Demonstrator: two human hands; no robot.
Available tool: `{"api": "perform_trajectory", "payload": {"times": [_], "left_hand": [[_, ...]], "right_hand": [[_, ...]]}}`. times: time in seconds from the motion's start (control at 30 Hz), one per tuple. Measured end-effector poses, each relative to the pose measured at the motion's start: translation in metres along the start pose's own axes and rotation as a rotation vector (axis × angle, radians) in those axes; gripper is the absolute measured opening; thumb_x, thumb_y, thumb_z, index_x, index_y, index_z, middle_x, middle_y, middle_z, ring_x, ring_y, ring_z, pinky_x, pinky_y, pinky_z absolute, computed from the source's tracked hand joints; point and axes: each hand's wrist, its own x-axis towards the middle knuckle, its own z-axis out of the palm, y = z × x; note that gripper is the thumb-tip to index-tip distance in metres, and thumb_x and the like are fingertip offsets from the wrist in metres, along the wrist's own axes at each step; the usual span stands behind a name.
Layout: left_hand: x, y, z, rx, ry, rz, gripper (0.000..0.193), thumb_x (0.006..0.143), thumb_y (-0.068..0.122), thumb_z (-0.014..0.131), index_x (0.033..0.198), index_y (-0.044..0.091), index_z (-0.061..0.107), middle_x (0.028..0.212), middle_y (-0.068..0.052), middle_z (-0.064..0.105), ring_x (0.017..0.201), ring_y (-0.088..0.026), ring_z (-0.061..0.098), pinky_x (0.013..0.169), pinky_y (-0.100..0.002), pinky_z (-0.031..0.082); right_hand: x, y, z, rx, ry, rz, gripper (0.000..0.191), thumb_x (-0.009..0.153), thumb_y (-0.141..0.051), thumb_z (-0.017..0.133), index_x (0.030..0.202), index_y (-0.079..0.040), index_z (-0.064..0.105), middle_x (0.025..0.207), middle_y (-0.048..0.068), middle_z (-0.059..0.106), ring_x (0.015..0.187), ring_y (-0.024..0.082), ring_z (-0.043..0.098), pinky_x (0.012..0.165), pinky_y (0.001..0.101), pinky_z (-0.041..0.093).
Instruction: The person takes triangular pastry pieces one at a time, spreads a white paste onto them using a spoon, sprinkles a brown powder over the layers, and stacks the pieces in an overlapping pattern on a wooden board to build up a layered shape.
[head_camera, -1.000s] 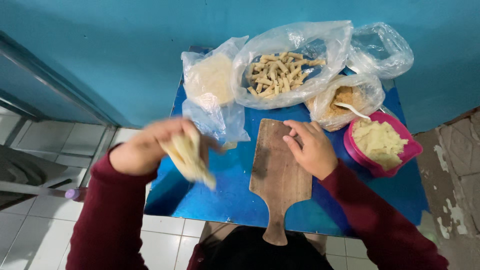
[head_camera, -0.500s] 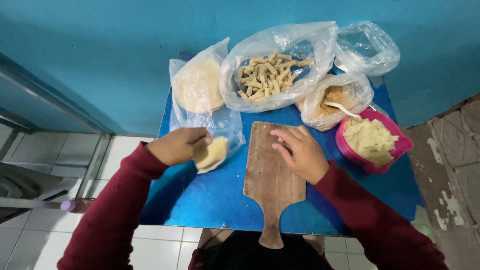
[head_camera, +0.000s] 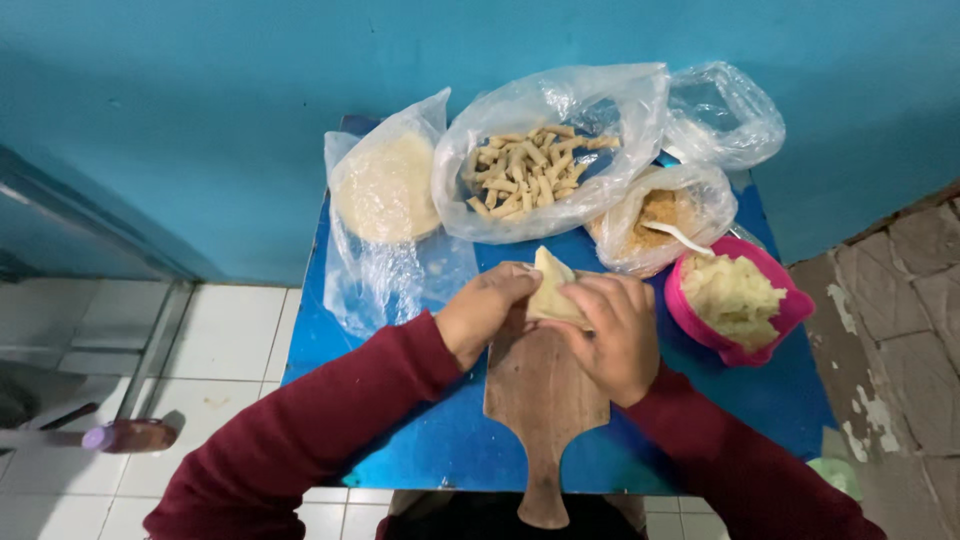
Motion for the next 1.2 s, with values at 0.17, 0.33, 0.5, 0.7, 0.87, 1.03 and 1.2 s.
{"api": "perform_trajectory", "payload": {"times": [0.17, 0.33, 0.5, 0.7, 0.87, 1.03, 1.2], "left_hand": [[0.003, -0.016, -0.01, 0.335, 0.043, 0.34, 0.042, 0.115, 0.037, 0.048, 0.118, -0.001, 0.063, 0.107, -0.008, 0.067, 0.099, -0.015, 0.06, 0.089, -0.03, 0.05], [0.0, -0.024, -0.01, -0.254, -0.209, -0.073, 0.057, 0.103, 0.048, 0.034, 0.142, 0.009, 0.05, 0.132, -0.001, 0.067, 0.114, -0.017, 0.068, 0.098, -0.034, 0.055], [-0.002, -0.035, -0.005, -0.299, -0.276, -0.1, 0.053, 0.11, 0.038, 0.04, 0.144, -0.001, 0.048, 0.131, -0.016, 0.066, 0.115, -0.023, 0.068, 0.105, -0.037, 0.054], [-0.008, -0.037, -0.006, -0.387, -0.289, -0.1, 0.054, 0.112, 0.037, 0.039, 0.148, -0.003, 0.048, 0.129, -0.016, 0.066, 0.112, -0.02, 0.069, 0.105, -0.035, 0.054], [-0.016, -0.028, -0.003, -0.253, -0.328, -0.01, 0.058, 0.105, 0.022, 0.051, 0.158, 0.004, 0.037, 0.131, -0.009, 0.064, 0.114, -0.013, 0.063, 0.1, -0.03, 0.05], [-0.024, -0.025, 0.004, -0.026, -0.369, 0.166, 0.067, 0.101, -0.001, 0.058, 0.162, 0.002, 0.032, 0.135, -0.003, 0.061, 0.123, -0.009, 0.058, 0.107, -0.028, 0.048], [-0.025, -0.029, 0.006, -0.041, -0.334, 0.167, 0.07, 0.098, -0.004, 0.053, 0.164, 0.002, 0.028, 0.142, -0.005, 0.057, 0.127, -0.01, 0.056, 0.109, -0.028, 0.048]], "right_hand": [[-0.012, 0.02, 0.008, 0.515, -0.062, 0.591, 0.031, 0.094, -0.017, 0.075, 0.121, -0.004, 0.067, 0.094, 0.005, 0.071, 0.076, 0.015, 0.063, 0.069, 0.027, 0.048], [-0.014, 0.024, 0.013, 0.899, -0.214, 0.782, 0.029, 0.099, -0.013, 0.068, 0.127, -0.006, 0.069, 0.103, 0.003, 0.075, 0.089, 0.007, 0.066, 0.078, 0.0234, 0.053], [-0.003, 0.01, 0.006, 0.16, -0.031, 0.273, 0.037, 0.088, -0.012, 0.079, 0.123, -0.008, 0.066, 0.11, 0.009, 0.067, 0.099, 0.025, 0.063, 0.087, 0.035, 0.05], [0.012, -0.008, -0.003, 0.153, -0.188, 0.114, 0.029, 0.077, -0.009, 0.084, 0.104, -0.009, 0.071, 0.102, 0.005, 0.069, 0.097, 0.029, 0.062, 0.086, 0.0388, 0.048], [0.013, -0.011, -0.01, 0.243, -0.216, 0.228, 0.02, 0.081, -0.001, 0.078, 0.099, -0.007, 0.073, 0.104, 0.005, 0.072, 0.096, 0.026, 0.067, 0.085, 0.0345, 0.051], [0.012, -0.009, -0.01, 0.346, -0.217, 0.337, 0.016, 0.083, 0.0, 0.078, 0.097, -0.004, 0.073, 0.101, 0.006, 0.072, 0.092, 0.023, 0.068, 0.08, 0.0308, 0.054], [0.012, -0.011, -0.014, 0.382, -0.26, 0.343, 0.019, 0.082, 0.002, 0.077, 0.1, -0.004, 0.074, 0.103, 0.007, 0.071, 0.092, 0.023, 0.069, 0.08, 0.0308, 0.055]]}}
